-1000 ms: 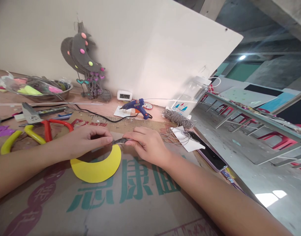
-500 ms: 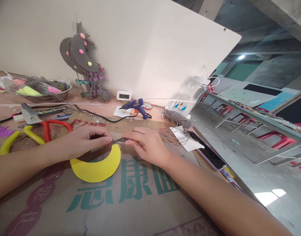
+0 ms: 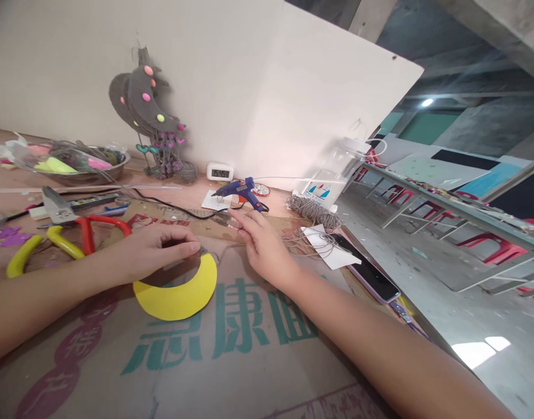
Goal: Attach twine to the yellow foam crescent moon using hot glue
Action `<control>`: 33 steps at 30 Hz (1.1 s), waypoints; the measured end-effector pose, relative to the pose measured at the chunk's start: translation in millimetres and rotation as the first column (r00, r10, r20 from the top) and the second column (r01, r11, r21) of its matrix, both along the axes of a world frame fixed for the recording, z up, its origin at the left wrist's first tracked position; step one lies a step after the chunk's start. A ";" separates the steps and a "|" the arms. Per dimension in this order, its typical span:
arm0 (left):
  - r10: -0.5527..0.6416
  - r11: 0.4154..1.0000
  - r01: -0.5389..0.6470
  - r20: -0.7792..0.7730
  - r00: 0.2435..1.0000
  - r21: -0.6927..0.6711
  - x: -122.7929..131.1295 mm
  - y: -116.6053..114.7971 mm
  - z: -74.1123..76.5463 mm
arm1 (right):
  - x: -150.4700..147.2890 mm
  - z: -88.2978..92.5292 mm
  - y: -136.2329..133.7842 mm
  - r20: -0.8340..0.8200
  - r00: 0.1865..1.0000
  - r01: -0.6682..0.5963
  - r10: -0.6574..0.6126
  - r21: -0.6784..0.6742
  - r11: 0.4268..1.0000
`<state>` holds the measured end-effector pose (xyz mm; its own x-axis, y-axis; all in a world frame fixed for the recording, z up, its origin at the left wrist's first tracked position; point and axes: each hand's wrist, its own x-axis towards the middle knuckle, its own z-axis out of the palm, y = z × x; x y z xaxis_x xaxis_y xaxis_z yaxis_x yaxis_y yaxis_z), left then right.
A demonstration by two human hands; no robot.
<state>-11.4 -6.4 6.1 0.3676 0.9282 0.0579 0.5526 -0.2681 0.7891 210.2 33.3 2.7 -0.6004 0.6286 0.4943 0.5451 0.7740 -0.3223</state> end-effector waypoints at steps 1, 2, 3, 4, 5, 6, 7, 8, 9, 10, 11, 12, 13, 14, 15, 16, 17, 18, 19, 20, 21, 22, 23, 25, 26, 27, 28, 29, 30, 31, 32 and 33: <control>0.002 1.000 -0.002 0.004 1.000 -0.005 0.3 -0.2 0.6 | -1.3 -0.6 2.1 -0.015 1.000 -0.010 0.010 -0.003 1.000; 0.003 1.000 -0.003 0.007 1.000 -0.009 0.5 -0.4 1.1 | -2.5 -0.7 3.7 -0.030 0.999 -0.021 0.020 -0.005 1.000; 0.009 1.000 -0.009 0.007 1.000 -0.011 0.6 -0.7 1.4 | -3.7 -0.4 4.6 -0.044 0.999 -0.029 0.029 -0.007 1.000; 0.006 1.000 -0.006 0.010 1.000 -0.011 0.6 -0.9 1.5 | -4.8 0.5 4.7 -0.061 0.998 -0.034 0.034 -0.005 0.999; 0.009 1.000 -0.009 0.020 1.000 0.000 0.5 -1.0 1.4 | -5.6 2.0 3.9 -0.079 0.996 -0.035 0.034 -0.002 0.999; 0.014 1.000 -0.014 0.027 1.000 0.005 0.3 -1.2 1.2 | -6.3 4.0 2.2 -0.095 0.995 -0.036 0.035 -0.004 0.999; 0.014 1.000 -0.014 0.028 1.000 0.011 0.2 -1.3 1.0 | -6.9 6.5 -0.2 -0.106 0.994 -0.040 0.038 -0.016 0.999; 0.020 0.999 -0.020 0.034 0.999 0.027 0.0 -1.5 0.8 | -7.5 9.3 -3.2 -0.110 0.993 -0.048 0.044 -0.032 0.998; 0.021 0.999 -0.023 0.042 0.999 0.046 -0.1 -1.8 0.8 | -8.2 12.1 -6.6 -0.100 0.993 -0.060 0.054 -0.055 0.997; 0.019 0.998 -0.022 0.050 0.999 0.065 -0.1 -2.3 0.9 | -9.2 14.7 -10.1 -0.076 0.995 -0.075 0.069 -0.085 0.994; 0.012 0.996 -0.018 0.070 0.997 0.085 0.0 -2.9 1.3 | -10.4 17.0 -13.7 -0.042 0.996 -0.087 0.082 -0.115 0.990; 0.015 0.994 -0.025 0.095 0.995 0.109 0.1 -3.7 1.9 | -11.8 18.9 -17.0 -0.006 0.996 -0.093 0.093 -0.141 0.986; 0.026 0.989 -0.042 0.119 0.993 0.141 0.3 -4.6 2.6 | -13.4 20.2 -19.8 0.031 0.994 -0.095 0.101 -0.168 0.981; 0.033 0.985 -0.054 0.130 0.991 0.163 0.4 -5.7 3.2 | -15.0 21.1 -22.1 0.060 0.992 -0.096 0.110 -0.200 0.975; 0.058 0.979 -0.084 0.142 0.988 0.188 0.6 -6.7 3.7 | -16.5 21.6 -23.8 0.075 0.990 -0.096 0.117 -0.244 0.965; 0.083 0.969 -0.116 0.155 0.984 0.218 0.6 -7.6 4.0 | -17.7 21.7 -24.9 0.070 0.990 -0.095 0.121 -0.296 0.951; 0.105 0.957 -0.146 0.169 0.980 0.251 0.7 -8.3 4.0 | -18.7 21.7 -25.7 0.054 0.991 -0.094 0.121 -0.357 0.929; 0.111 0.949 -0.155 0.168 0.979 0.276 0.7 -8.9 3.9 | -19.4 21.5 -26.2 0.030 0.993 -0.091 0.114 -0.419 0.903; 0.113 0.938 -0.160 0.163 0.980 0.309 0.8 -9.3 3.5 | -19.8 21.3 -26.7 -0.002 0.995 -0.087 0.097 -0.473 0.877; 0.108 0.927 -0.156 0.155 0.982 0.342 1.0 -9.6 3.1 | -20.1 21.0 -27.2 -0.036 0.996 -0.084 0.076 -0.513 0.855; 0.114 0.914 -0.165 0.156 0.981 0.372 1.2 -9.8 2.8 | -20.4 20.6 -27.8 -0.070 0.996 -0.086 0.057 -0.537 0.840; 0.133 0.898 -0.189 0.166 0.977 0.397 1.5 -10.1 2.6 | -20.7 20.0 -28.6 -0.104 0.994 -0.094 0.043 -0.547 0.832; 0.136 0.888 -0.195 0.167 0.976 0.416 1.9 -10.6 2.7 | -21.0 19.3 -29.5 -0.138 0.990 -0.104 0.033 -0.549 0.829; 0.135 0.871 -0.198 0.168 0.977 0.450 3.0 -12.4 3.7 | -21.6 17.6 -31.2 -0.189 0.982 -0.118 0.018 -0.533 0.838; 0.128 0.867 -0.191 0.165 0.978 0.460 3.4 -13.6 4.5 | -21.7 16.8 -31.9 -0.201 0.980 -0.112 0.008 -0.512 0.852; 0.125 0.865 -0.191 0.170 0.978 0.465 3.8 -14.8 5.4 | -21.6 16.4 -32.5 -0.209 0.978 -0.093 -0.009 -0.476 0.875; 0.128 0.862 -0.203 0.188 0.974 0.464 4.0 -16.0 6.3 | -21.1 16.2 -32.9 -0.219 0.975 -0.062 -0.034 -0.420 0.905; 0.138 0.859 -0.227 0.219 0.966 0.458 4.0 -16.9 7.0 | -20.3 16.4 -33.3 -0.230 0.971 -0.024 -0.060 -0.345 0.938; 0.150 0.857 -0.252 0.250 0.956 0.449 3.9 -17.4 7.4 | -19.1 16.8 -33.6 -0.242 0.967 0.016 -0.080 -0.255 0.967; 0.163 0.857 -0.274 0.274 0.948 0.437 3.6 -17.4 7.5 | -17.7 17.3 -33.9 -0.243 0.966 0.048 -0.086 -0.157 0.986; 0.171 0.863 -0.283 0.285 0.943 0.419 3.2 -17.0 7.3 | -16.1 17.8 -34.1 -0.229 0.970 0.067 -0.078 -0.054 0.996; 0.167 0.879 -0.272 0.280 0.945 0.391 2.8 -16.1 6.7 | -14.6 18.2 -34.1 -0.189 0.980 0.069 -0.058 0.049 0.996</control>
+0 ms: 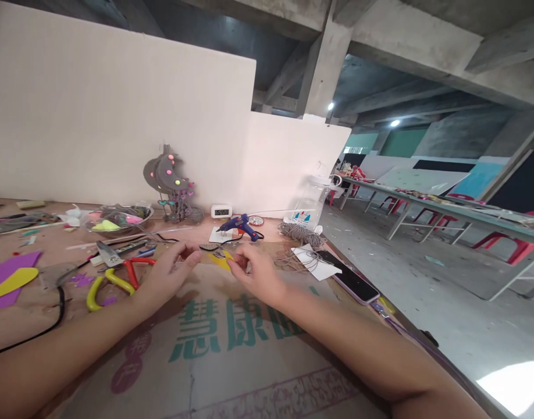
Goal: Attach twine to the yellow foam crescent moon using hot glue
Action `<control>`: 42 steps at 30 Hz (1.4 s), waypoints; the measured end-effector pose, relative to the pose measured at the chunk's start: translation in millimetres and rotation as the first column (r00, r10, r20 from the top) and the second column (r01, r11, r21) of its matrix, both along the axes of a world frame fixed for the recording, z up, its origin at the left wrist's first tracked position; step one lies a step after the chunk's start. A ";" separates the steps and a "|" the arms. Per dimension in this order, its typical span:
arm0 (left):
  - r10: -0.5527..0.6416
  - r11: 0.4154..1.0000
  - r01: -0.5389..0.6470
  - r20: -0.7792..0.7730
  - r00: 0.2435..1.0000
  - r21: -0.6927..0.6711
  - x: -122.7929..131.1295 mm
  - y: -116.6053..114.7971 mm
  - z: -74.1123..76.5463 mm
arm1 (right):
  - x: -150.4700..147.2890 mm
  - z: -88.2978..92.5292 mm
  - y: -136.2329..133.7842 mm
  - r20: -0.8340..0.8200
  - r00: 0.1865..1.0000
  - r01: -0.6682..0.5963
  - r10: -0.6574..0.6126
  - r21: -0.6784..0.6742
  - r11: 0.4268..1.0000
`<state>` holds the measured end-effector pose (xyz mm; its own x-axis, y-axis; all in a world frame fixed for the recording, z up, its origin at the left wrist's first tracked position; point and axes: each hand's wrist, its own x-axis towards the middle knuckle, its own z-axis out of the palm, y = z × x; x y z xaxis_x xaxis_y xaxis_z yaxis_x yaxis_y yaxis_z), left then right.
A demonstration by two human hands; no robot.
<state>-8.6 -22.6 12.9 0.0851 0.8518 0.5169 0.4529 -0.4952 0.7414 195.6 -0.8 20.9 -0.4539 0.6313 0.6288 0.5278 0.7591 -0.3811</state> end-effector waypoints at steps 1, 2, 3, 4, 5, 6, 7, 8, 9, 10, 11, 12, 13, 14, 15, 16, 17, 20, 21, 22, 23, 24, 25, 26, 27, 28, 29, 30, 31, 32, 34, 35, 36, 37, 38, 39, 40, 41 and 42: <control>-0.031 0.999 0.031 -0.009 0.999 -0.045 -0.4 1.1 -0.8 | 1.4 0.0 0.0 0.071 0.997 -0.014 0.007 0.093 0.996; -0.073 0.993 0.071 -0.016 0.997 -0.096 -0.7 2.3 -1.6 | 2.5 -0.3 0.2 0.155 0.988 -0.042 0.014 0.177 0.983; -0.117 0.983 0.114 -0.017 0.993 -0.144 -1.0 3.5 -2.4 | 3.3 -0.9 0.5 0.243 0.970 -0.077 0.014 0.249 0.965; -0.156 0.972 0.151 -0.014 0.988 -0.181 -1.1 4.3 -3.0 | 3.8 -1.6 0.9 0.320 0.947 -0.112 0.009 0.305 0.946; -0.186 0.962 0.179 -0.016 0.982 -0.206 -1.0 4.9 -3.4 | 4.1 -2.5 1.4 0.380 0.925 -0.139 -0.003 0.344 0.928; -0.203 0.956 0.193 -0.024 0.979 -0.220 -0.9 5.2 -3.4 | 4.3 -3.2 1.9 0.425 0.905 -0.157 -0.017 0.372 0.915; -0.207 0.954 0.195 -0.034 0.978 -0.228 -0.6 5.2 -3.1 | 4.5 -3.7 2.3 0.457 0.889 -0.168 -0.032 0.391 0.905; -0.205 0.954 0.190 -0.042 0.978 -0.233 -0.2 4.9 -2.6 | 4.7 -3.9 2.5 0.483 0.874 -0.173 -0.049 0.403 0.899; -0.202 0.953 0.185 -0.048 0.978 -0.238 0.3 4.6 -2.0 | 4.9 -3.8 2.6 0.507 0.860 -0.176 -0.064 0.411 0.895; -0.199 0.953 0.181 -0.051 0.979 -0.243 0.9 4.3 -1.3 | 5.0 -3.3 2.4 0.530 0.845 -0.181 -0.076 0.417 0.891; -0.195 0.953 0.177 -0.052 0.979 -0.246 1.4 4.0 -0.6 | 5.1 -2.6 2.0 0.553 0.829 -0.190 -0.085 0.422 0.886; -0.194 0.953 0.175 -0.053 0.980 -0.247 1.9 3.9 0.0 | 5.1 -1.7 1.4 0.573 0.815 -0.202 -0.091 0.427 0.881; -0.196 0.953 0.176 -0.057 0.979 -0.247 2.4 3.8 0.5 | 5.0 -0.9 0.7 0.589 0.802 -0.211 -0.097 0.433 0.876; -0.195 0.954 0.174 -0.061 0.979 -0.245 2.7 3.7 0.8 | 4.7 -0.3 -0.2 0.603 0.792 -0.220 -0.101 0.435 0.873; -0.190 0.956 0.169 -0.066 0.980 -0.242 2.8 3.8 1.0 | 4.3 0.2 -1.2 0.612 0.785 -0.227 -0.099 0.432 0.873; -0.179 0.959 0.158 -0.070 0.981 -0.237 2.8 3.8 1.1 | 3.7 0.5 -2.3 0.615 0.783 -0.232 -0.089 0.421 0.877; -0.164 0.962 0.143 -0.074 0.984 -0.233 2.6 3.9 1.1 | 3.1 0.7 -3.3 0.612 0.788 -0.233 -0.070 0.401 0.886; -0.111 0.971 0.091 -0.079 0.991 -0.219 1.5 4.5 0.5 | 2.3 2.8 -4.4 0.512 0.859 -0.195 0.018 0.294 0.936; -0.099 0.973 0.079 -0.081 0.992 -0.217 1.1 4.8 0.1 | 2.8 4.4 -3.2 0.442 0.896 -0.159 0.034 0.249 0.955; -0.089 0.974 0.070 -0.082 0.993 -0.215 0.7 5.2 -0.4 | 3.9 6.3 -0.5 0.362 0.932 -0.111 0.034 0.195 0.974; -0.082 0.974 0.063 -0.083 0.993 -0.216 0.3 5.7 -1.0 | 5.7 8.4 3.7 0.273 0.962 -0.051 0.012 0.135 0.990; -0.077 0.974 0.057 -0.084 0.993 -0.218 -0.1 6.4 -1.6 | 8.3 10.5 9.5 0.192 0.981 0.016 -0.029 0.069 0.997; -0.073 0.974 0.052 -0.085 0.994 -0.220 -0.4 7.1 -2.3 | 11.6 12.3 16.7 0.129 0.988 0.080 -0.079 -0.001 0.997; -0.073 0.973 0.052 -0.087 0.994 -0.224 -0.7 7.8 -2.9 | 15.7 13.7 25.0 0.076 0.987 0.149 -0.145 -0.059 0.987; -0.074 0.973 0.052 -0.090 0.993 -0.227 -0.9 8.5 -3.4 | 20.2 14.5 33.9 0.048 0.979 0.200 -0.196 -0.100 0.975; -0.074 0.972 0.051 -0.092 0.993 -0.230 -1.1 9.2 -3.8 | 25.1 14.7 42.9 0.023 0.972 0.237 -0.236 -0.133 0.962; -0.073 0.971 0.050 -0.093 0.993 -0.235 -1.3 9.8 -4.1 | 30.0 14.5 51.3 0.013 0.965 0.259 -0.261 -0.172 0.950; -0.072 0.969 0.048 -0.091 0.993 -0.240 -1.4 10.3 -4.3 | 34.6 14.0 58.8 0.021 0.960 0.276 -0.279 -0.222 0.935; -0.068 0.968 0.045 -0.087 0.994 -0.247 -1.5 10.7 -4.4 | 38.8 13.3 65.0 0.041 0.958 0.285 -0.285 -0.269 0.920; -0.066 0.966 0.042 -0.084 0.994 -0.255 -1.6 11.0 -4.4 | 42.3 12.6 69.7 0.061 0.957 0.288 -0.284 -0.299 0.910; -0.063 0.961 0.039 -0.082 0.995 -0.272 -1.6 11.6 -4.8 | 47.1 11.3 75.4 0.102 0.957 0.291 -0.272 -0.339 0.895; -0.062 0.960 0.036 -0.085 0.994 -0.279 -1.7 11.9 -5.2 | 48.3 10.7 77.0 0.119 0.956 0.292 -0.267 -0.349 0.891; -0.059 0.959 0.032 -0.089 0.994 -0.282 -1.7 12.2 -5.8 | 48.7 10.3 78.6 0.135 0.956 0.293 -0.262 -0.359 0.886; -0.057 0.958 0.029 -0.092 0.994 -0.285 -1.7 12.5 -6.5 | 48.3 9.9 80.5 0.151 0.955 0.295 -0.257 -0.366 0.882; -0.056 0.958 0.028 -0.091 0.994 -0.285 -1.8 12.9 -7.3 | 47.3 9.5 83.2 0.164 0.954 0.296 -0.252 -0.371 0.880; -0.054 0.959 0.027 -0.088 0.995 -0.283 -2.0 13.2 -8.1 | 45.6 9.3 87.0 0.175 0.953 0.295 -0.246 -0.374 0.879; -0.051 0.959 0.025 -0.085 0.995 -0.283 -2.1 13.4 -8.9 | 43.3 9.1 92.0 0.183 0.953 0.293 -0.240 -0.374 0.880; -0.048 0.959 0.023 -0.083 0.995 -0.282 -2.3 13.6 -9.4 | 40.5 8.8 98.1 0.189 0.954 0.290 -0.234 -0.373 0.881; -0.048 0.958 0.022 -0.084 0.995 -0.284 -2.5 13.8 -9.7 | 37.3 8.6 105.0 0.193 0.954 0.289 -0.230 -0.373 0.882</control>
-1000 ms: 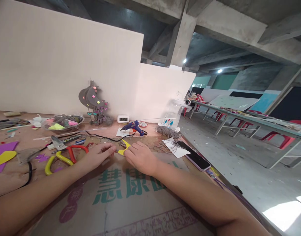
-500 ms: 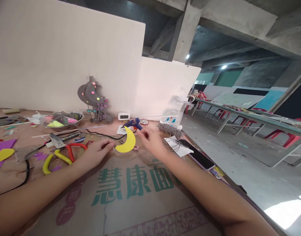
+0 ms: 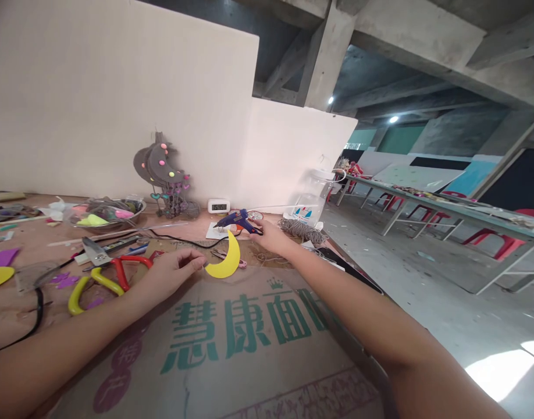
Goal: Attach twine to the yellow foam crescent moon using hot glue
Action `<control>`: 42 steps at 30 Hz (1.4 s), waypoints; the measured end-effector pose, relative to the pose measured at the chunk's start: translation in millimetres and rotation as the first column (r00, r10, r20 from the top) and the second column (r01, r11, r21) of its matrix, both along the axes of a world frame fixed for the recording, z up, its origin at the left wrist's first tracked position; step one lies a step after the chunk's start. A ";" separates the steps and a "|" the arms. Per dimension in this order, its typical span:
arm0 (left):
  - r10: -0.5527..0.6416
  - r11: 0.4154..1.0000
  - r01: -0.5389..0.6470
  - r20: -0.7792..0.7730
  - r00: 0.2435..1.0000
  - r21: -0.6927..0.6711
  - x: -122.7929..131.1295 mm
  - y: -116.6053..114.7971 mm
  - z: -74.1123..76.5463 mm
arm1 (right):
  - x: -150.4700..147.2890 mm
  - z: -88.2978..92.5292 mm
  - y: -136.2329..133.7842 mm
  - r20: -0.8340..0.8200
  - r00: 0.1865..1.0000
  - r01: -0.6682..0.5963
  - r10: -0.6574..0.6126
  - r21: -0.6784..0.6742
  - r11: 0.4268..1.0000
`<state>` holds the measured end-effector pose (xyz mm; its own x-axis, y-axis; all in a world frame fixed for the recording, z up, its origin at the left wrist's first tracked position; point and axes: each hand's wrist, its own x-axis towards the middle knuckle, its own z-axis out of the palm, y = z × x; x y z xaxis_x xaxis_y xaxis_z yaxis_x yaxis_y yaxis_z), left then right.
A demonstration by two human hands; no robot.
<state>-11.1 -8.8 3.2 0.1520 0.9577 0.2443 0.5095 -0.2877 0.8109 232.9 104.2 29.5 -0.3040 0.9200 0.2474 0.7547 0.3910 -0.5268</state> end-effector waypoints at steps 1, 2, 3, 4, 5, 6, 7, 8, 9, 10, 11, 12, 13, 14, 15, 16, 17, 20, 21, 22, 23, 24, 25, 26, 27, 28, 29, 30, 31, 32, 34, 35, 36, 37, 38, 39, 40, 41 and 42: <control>0.001 1.000 -0.001 -0.003 1.000 -0.004 -0.1 0.1 0.0 | -3.5 -0.4 7.2 0.004 1.000 -0.002 0.002 -0.003 1.000; 0.002 1.000 -0.002 -0.008 1.000 -0.008 -0.2 0.2 0.2 | -7.4 -1.1 14.3 0.008 1.000 -0.001 0.001 -0.008 1.000; 0.004 1.000 -0.005 -0.012 1.000 -0.011 -0.2 0.4 0.5 | -11.4 -2.0 20.6 0.013 1.000 -0.001 0.001 -0.015 1.000; 0.005 1.000 -0.005 -0.015 1.000 -0.013 -0.1 0.5 1.0 | -15.6 -3.4 26.0 0.018 1.000 -0.001 0.001 -0.023 1.000; 0.006 1.000 -0.006 -0.016 1.000 -0.012 0.1 0.8 1.5 | -19.8 -5.2 30.0 0.023 1.000 0.001 0.000 -0.030 1.000; 0.007 1.000 -0.007 -0.015 1.000 -0.010 0.3 1.1 1.9 | -24.1 -7.4 32.8 0.024 1.000 0.006 -0.005 -0.032 0.999; 0.007 1.000 -0.007 -0.013 1.000 -0.008 0.5 1.5 2.1 | -28.1 -9.7 34.3 0.020 1.000 0.016 -0.015 -0.029 0.999; 0.005 1.000 -0.005 -0.010 1.000 -0.007 0.7 1.9 2.3 | -31.8 -12.0 34.8 0.012 0.999 0.030 -0.030 -0.021 0.999; 0.004 1.000 -0.004 -0.006 1.000 -0.009 0.9 2.4 2.3 | -35.1 -14.1 34.6 -0.001 0.999 0.048 -0.048 -0.010 0.999; 0.002 1.000 -0.002 -0.003 1.000 -0.012 0.9 2.7 2.2 | -37.7 -15.7 33.9 -0.016 0.998 0.067 -0.067 0.001 0.998; 0.003 1.000 -0.003 0.000 1.000 -0.014 0.9 3.0 2.1 | -39.5 -16.6 33.0 -0.030 0.996 0.086 -0.086 0.011 0.996; 0.003 1.000 -0.003 0.001 1.000 -0.017 0.7 3.2 2.0 | -40.6 -16.7 32.1 -0.042 0.994 0.104 -0.104 0.018 0.994; 0.005 1.000 -0.005 0.002 1.000 -0.019 0.5 3.4 1.8 | -40.9 -15.8 31.2 -0.053 0.991 0.121 -0.120 0.022 0.992; 0.008 1.000 -0.008 0.004 1.000 -0.020 0.2 3.6 1.5 | -40.6 -14.1 30.4 -0.064 0.989 0.135 -0.133 0.026 0.990; 0.010 1.000 -0.010 0.008 1.000 -0.021 -0.1 3.8 1.2 | -39.6 -11.5 29.5 -0.076 0.987 0.147 -0.145 0.026 0.989; 0.010 1.000 -0.010 0.015 1.000 -0.024 -0.4 4.1 0.7 | -38.2 -8.1 28.5 -0.089 0.984 0.155 -0.152 0.023 0.988; 0.010 1.000 -0.009 0.025 1.000 -0.027 -0.6 4.5 0.0 | -36.2 -4.1 27.0 -0.102 0.983 0.158 -0.155 0.014 0.987; 0.006 0.999 -0.003 0.062 0.998 -0.042 -1.3 6.3 -2.5 | -28.0 10.1 18.4 -0.148 0.979 0.141 -0.142 -0.017 0.990; 0.008 0.999 -0.005 0.070 0.998 -0.042 -1.5 6.9 -3.2 | -24.7 15.1 13.5 -0.166 0.977 0.130 -0.132 -0.020 0.991; 0.010 0.999 -0.007 0.073 0.997 -0.046 -1.8 7.3 -3.7 | -21.3 19.8 7.4 -0.187 0.975 0.116 -0.117 -0.021 0.993; 0.017 0.999 -0.013 0.080 0.997 -0.043 -2.1 7.6 -3.9 | -18.1 24.1 0.1 -0.211 0.973 0.094 -0.096 -0.020 0.995; 0.009 0.999 -0.006 0.081 0.997 -0.044 -2.4 7.7 -3.9 | -15.3 27.8 -8.2 -0.250 0.966 0.061 -0.063 -0.015 0.998; 0.019 0.999 -0.015 0.084 0.996 -0.043 -2.8 7.7 -3.8 | -13.1 30.6 -17.4 -0.332 0.943 -0.020 0.017 -0.004 1.000; 0.023 0.999 -0.020 0.089 0.996 -0.041 -3.2 7.6 -3.7 | -11.3 32.4 -27.2 -0.377 0.923 -0.082 0.076 0.001 0.997; 0.028 0.999 -0.024 0.097 0.995 -0.041 -3.6 7.5 -3.7 | -10.2 32.8 -37.3 -0.398 0.911 -0.116 0.112 0.013 0.993; 0.038 0.999 -0.033 0.109 0.993 -0.042 -4.0 7.6 -3.8 | -9.5 31.7 -47.3 -0.386 0.912 -0.151 0.142 0.007 0.988; 0.042 0.998 -0.037 0.123 0.992 -0.045 -4.2 7.7 -4.1 | -9.2 29.1 -56.9 -0.371 0.915 -0.176 0.161 -0.007 0.984; 0.045 0.998 -0.039 0.137 0.989 -0.050 -4.4 8.0 -4.5 | -9.2 25.1 -65.7 -0.337 0.926 -0.187 0.170 -0.019 0.982; 0.046 0.998 -0.038 0.151 0.988 -0.054 -4.5 8.5 -4.9 | -9.5 19.9 -73.7 -0.307 0.934 -0.199 0.181 -0.026 0.980; 0.044 0.998 -0.036 0.161 0.986 -0.056 -4.4 9.0 -5.3 | -10.0 14.0 -80.7 -0.304 0.936 -0.197 0.181 -0.024 0.980; 0.043 0.998 -0.033 0.168 0.985 -0.059 -4.1 10.1 -5.9 | -12.2 2.1 -91.7 -0.310 0.934 -0.205 0.177 -0.061 0.977; 0.050 0.997 -0.040 0.167 0.985 -0.062 -3.9 10.5 -6.0 | -13.7 -2.7 -95.9 -0.319 0.933 -0.206 0.167 -0.093 0.974; 0.057 0.996 -0.046 0.162 0.985 -0.070 -3.7 10.6 -6.0 | -15.3 -6.4 -99.2 -0.332 0.927 -0.228 0.173 -0.137 0.964; 0.058 0.996 -0.047 0.154 0.986 -0.072 -3.6 10.5 -5.7 | -17.0 -8.8 -101.8 -0.347 0.919 -0.259 0.186 -0.176 0.950; 0.055 0.997 -0.045 0.148 0.987 -0.070 -3.5 10.1 -5.3 | -18.6 -9.9 -103.7 -0.357 0.912 -0.287 0.202 -0.204 0.936; 0.052 0.997 -0.044 0.144 0.988 -0.062 -3.5 9.5 -4.6 | -20.0 -10.1 -104.9 -0.362 0.906 -0.310 0.217 -0.220 0.925; 0.045 0.997 -0.036 0.141 0.989 -0.066 -3.6 8.7 -3.8 | -21.0 -9.7 -105.5 -0.360 0.907 -0.313 0.221 -0.222 0.923; 0.049 0.997 -0.040 0.140 0.989 -0.068 -3.7 7.9 -3.0 | -21.5 -9.1 -105.7 -0.348 0.914 -0.295 0.210 -0.211 0.932; 0.050 0.997 -0.040 0.135 0.990 -0.073 -3.7 7.1 -2.2 | -21.8 -8.6 -105.5 -0.330 0.924 -0.268 0.194 -0.197 0.943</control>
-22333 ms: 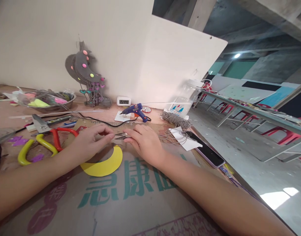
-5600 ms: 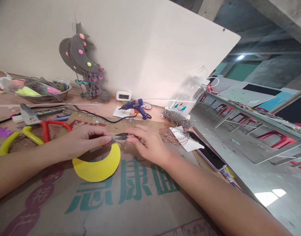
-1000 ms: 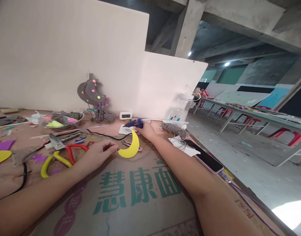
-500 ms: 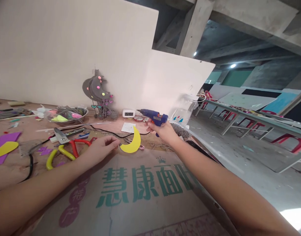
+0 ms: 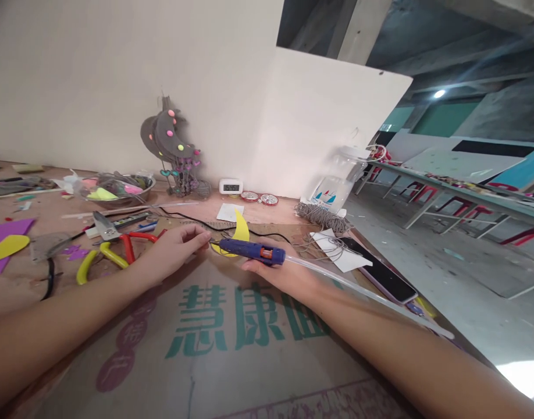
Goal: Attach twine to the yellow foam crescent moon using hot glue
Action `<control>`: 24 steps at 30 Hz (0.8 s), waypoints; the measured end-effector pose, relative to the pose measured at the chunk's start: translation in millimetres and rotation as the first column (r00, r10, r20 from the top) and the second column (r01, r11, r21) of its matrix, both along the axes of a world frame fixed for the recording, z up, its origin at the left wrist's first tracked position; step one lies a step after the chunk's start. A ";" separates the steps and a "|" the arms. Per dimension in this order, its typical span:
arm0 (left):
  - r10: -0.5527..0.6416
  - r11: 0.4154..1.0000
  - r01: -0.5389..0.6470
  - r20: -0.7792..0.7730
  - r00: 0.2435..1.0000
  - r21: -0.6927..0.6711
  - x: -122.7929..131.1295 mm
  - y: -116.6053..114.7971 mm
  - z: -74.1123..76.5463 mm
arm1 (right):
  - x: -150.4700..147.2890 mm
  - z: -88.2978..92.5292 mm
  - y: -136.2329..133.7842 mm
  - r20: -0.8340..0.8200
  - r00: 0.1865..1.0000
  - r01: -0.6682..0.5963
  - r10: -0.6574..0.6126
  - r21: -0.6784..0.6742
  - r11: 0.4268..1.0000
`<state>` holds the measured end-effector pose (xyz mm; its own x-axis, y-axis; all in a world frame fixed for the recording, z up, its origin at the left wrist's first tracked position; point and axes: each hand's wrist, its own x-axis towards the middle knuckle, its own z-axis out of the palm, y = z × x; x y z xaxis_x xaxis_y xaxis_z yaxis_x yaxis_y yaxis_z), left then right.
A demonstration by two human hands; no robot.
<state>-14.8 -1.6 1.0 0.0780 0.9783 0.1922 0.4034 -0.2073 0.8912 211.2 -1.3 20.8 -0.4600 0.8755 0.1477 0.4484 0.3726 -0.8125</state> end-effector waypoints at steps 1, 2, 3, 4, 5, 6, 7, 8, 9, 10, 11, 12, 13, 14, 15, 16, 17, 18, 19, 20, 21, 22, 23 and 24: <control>0.002 1.000 -0.002 -0.002 1.000 -0.007 0.0 -0.6 0.6 | 0.1 0.2 0.5 0.014 1.000 0.020 -0.020 0.015 1.000; 0.003 1.000 -0.003 -0.004 1.000 -0.011 0.0 -1.0 0.9 | 0.5 0.0 1.1 0.024 0.999 0.027 -0.028 0.024 0.999; 0.002 1.000 -0.003 -0.006 1.000 -0.013 0.0 -1.1 0.9 | 0.9 -0.5 1.7 0.032 0.999 0.025 -0.026 0.034 0.999; 0.002 1.000 -0.002 -0.007 1.000 -0.012 0.0 -1.0 0.6 | 1.4 -1.2 2.4 0.038 0.999 0.017 -0.019 0.048 0.999; -0.001 1.000 0.001 -0.008 1.000 -0.009 0.0 -0.6 0.0 | 2.0 -2.0 3.0 0.044 0.999 0.008 -0.010 0.063 0.998; -0.004 1.000 0.004 -0.009 1.000 -0.005 -0.1 -0.1 -0.9 | 2.4 -2.6 3.6 0.050 0.999 0.001 -0.005 0.081 0.997; -0.007 1.000 0.007 -0.010 1.000 -0.001 -0.2 0.4 -1.8 | 2.7 -3.1 4.0 0.056 0.998 -0.001 -0.004 0.100 0.995; -0.010 1.000 0.010 -0.011 1.000 0.002 -0.3 1.0 -2.6 | 2.9 -3.3 4.3 0.064 0.998 -0.002 -0.005 0.115 0.993; -0.012 1.000 0.012 -0.012 1.000 0.003 -0.4 1.3 -3.3 | 2.9 -3.4 4.5 0.073 0.997 -0.003 -0.006 0.122 0.993; -0.013 1.000 0.013 -0.012 1.000 0.005 -0.5 1.5 -3.7 | 2.7 -3.4 4.6 0.078 0.997 -0.005 -0.004 0.124 0.992; -0.014 1.000 0.014 -0.011 1.000 0.006 -0.6 1.5 -3.8 | 2.4 -3.3 4.6 0.080 0.997 -0.007 -0.003 0.121 0.993; -0.015 1.000 0.015 -0.012 1.000 0.006 -0.7 1.2 -3.5 | 1.9 -3.2 4.5 0.077 0.997 -0.008 -0.001 0.118 0.993; -0.015 1.000 0.015 -0.015 1.000 0.004 -0.8 0.9 -3.1 | 1.4 -3.0 4.3 0.073 0.997 -0.009 0.001 0.113 0.994; -0.014 1.000 0.014 -0.020 1.000 0.002 -0.9 0.4 -2.5 | 0.9 -2.9 4.1 0.068 0.998 -0.010 0.003 0.109 0.994; -0.010 1.000 0.010 -0.027 1.000 0.000 -1.0 0.1 -1.9 | 0.4 -2.8 3.8 0.064 0.998 -0.012 0.005 0.106 0.994; -0.005 1.000 0.005 -0.036 0.999 -0.002 -1.1 -0.1 -1.5 | 0.0 -2.7 3.7 0.062 0.998 -0.014 0.008 0.106 0.994; 0.000 1.000 0.000 -0.045 0.999 0.000 -1.2 -0.1 -1.2 | -0.3 -2.6 3.5 0.064 0.998 -0.016 0.010 0.105 0.994; 0.004 1.000 -0.004 -0.053 0.999 0.006 -1.2 0.2 -1.2 | -0.5 -2.5 3.4 0.069 0.998 -0.016 0.008 0.105 0.994; 0.006 1.000 -0.005 -0.061 0.998 0.014 -1.2 0.7 -1.4 | -0.6 -2.5 3.3 0.076 0.997 -0.010 0.002 0.107 0.994; 0.007 1.000 -0.005 -0.066 0.998 0.022 -1.2 1.4 -1.7 | -0.7 -2.5 3.3 0.083 0.997 -0.002 -0.007 0.112 0.994; 0.005 1.000 -0.003 -0.070 0.998 0.029 -1.0 2.0 -2.0 | -0.6 -2.6 3.3 0.089 0.996 0.007 -0.017 0.118 0.993; 0.001 1.000 0.001 -0.071 0.997 0.031 -0.9 2.5 -2.3 | -0.5 -2.8 3.2 0.093 0.995 0.013 -0.024 0.123 0.992; -0.002 1.000 0.004 -0.069 0.998 0.031 -0.7 2.7 -2.5 | -0.3 -3.1 3.2 0.096 0.995 0.014 -0.026 0.128 0.992; -0.004 1.000 0.005 -0.067 0.998 0.028 -0.6 2.7 -2.6 | 0.0 -3.4 3.2 0.098 0.995 0.011 -0.025 0.137 0.991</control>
<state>-15.4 1.1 -1.6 0.0961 0.9721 0.2139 0.4613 -0.2339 0.8559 211.2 1.9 17.4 -0.4626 0.8588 0.2202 0.5316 0.4674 -0.7063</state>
